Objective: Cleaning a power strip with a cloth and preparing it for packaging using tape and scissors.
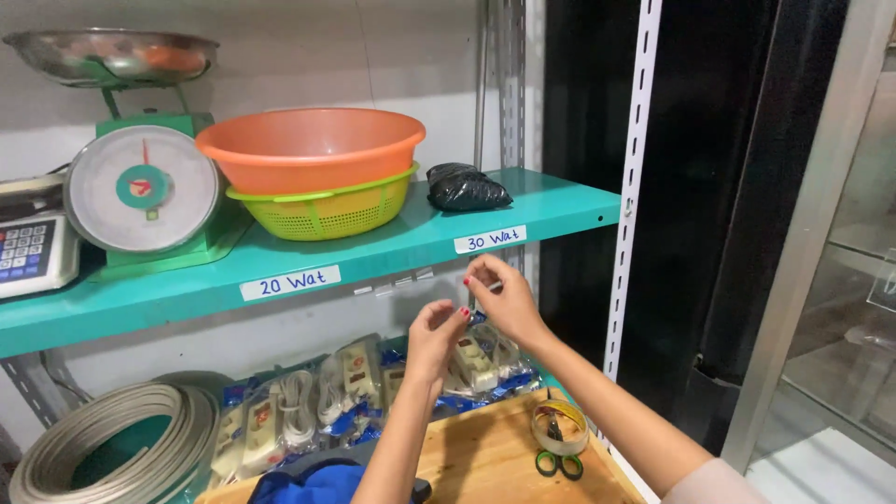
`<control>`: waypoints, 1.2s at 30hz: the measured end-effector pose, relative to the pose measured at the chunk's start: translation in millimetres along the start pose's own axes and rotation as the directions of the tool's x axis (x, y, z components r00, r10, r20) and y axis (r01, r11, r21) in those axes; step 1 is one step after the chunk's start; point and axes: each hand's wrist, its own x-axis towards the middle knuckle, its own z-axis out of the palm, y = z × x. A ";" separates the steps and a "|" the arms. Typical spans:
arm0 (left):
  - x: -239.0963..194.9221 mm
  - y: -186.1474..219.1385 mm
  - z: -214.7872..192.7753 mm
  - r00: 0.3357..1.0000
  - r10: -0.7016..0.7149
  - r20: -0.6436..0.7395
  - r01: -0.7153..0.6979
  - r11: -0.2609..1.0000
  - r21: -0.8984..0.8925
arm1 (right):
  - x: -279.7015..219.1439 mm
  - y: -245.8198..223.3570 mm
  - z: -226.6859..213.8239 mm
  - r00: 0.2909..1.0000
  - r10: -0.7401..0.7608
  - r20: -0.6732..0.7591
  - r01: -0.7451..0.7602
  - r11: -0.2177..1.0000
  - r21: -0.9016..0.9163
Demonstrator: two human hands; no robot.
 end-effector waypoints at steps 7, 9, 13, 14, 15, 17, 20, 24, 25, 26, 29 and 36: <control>23.1 -10.4 10.1 0.996 0.035 0.085 -0.028 0.996 -0.079 | 35.4 24.6 5.3 0.997 -0.055 0.044 0.060 0.993 -0.102; 41.0 -25.5 6.3 0.993 0.056 0.103 -0.043 0.991 -0.125 | 40.6 21.2 5.8 0.994 -0.086 0.062 0.092 0.990 -0.110; 33.7 -19.3 12.9 0.994 0.065 0.085 -0.050 0.985 -0.167 | 47.1 25.7 12.7 0.991 -0.119 0.064 0.126 0.986 -0.109; 35.6 -21.2 12.8 0.996 0.055 0.076 -0.039 0.978 -0.204 | 51.4 31.3 13.9 0.989 -0.136 0.052 0.141 0.983 -0.116; 36.1 -23.2 12.6 0.997 0.043 0.064 -0.027 0.970 -0.242 | 54.8 36.4 15.0 0.988 -0.152 0.042 0.156 0.980 -0.125; 56.5 -39.3 10.7 0.996 0.087 0.032 -0.076 0.965 -0.252 | 56.4 36.2 17.6 0.983 -0.180 0.032 0.183 0.974 -0.132; 53.6 -34.6 19.8 0.989 0.148 -0.024 -0.149 0.947 -0.284 | 54.0 28.0 20.0 0.970 -0.244 -0.008 0.239 0.955 -0.174; 59.3 -40.9 24.1 0.985 0.136 -0.107 -0.162 0.941 -0.298 | 59.3 38.2 26.6 0.951 -0.286 -0.113 0.265 0.949 -0.172; 64.8 -45.0 22.5 0.985 0.136 -0.104 -0.162 0.941 -0.297 | 59.5 38.5 26.3 0.951 -0.286 -0.115 0.265 0.949 -0.172; 70.2 -48.9 21.2 0.982 0.136 -0.131 -0.170 0.938 -0.303 | 59.8 38.6 25.7 0.962 -0.251 -0.110 0.225 0.953 -0.201; 80.2 -53.0 17.2 0.978 0.134 -0.163 -0.178 0.937 -0.300 | 61.0 40.3 26.6 0.976 -0.189 -0.109 0.161 0.961 -0.225; 119.4 -78.2 3.0 0.972 0.112 -0.207 -0.182 0.915 -0.361 | 70.8 48.7 40.4 0.988 -0.069 -0.135 0.035 0.972 -0.234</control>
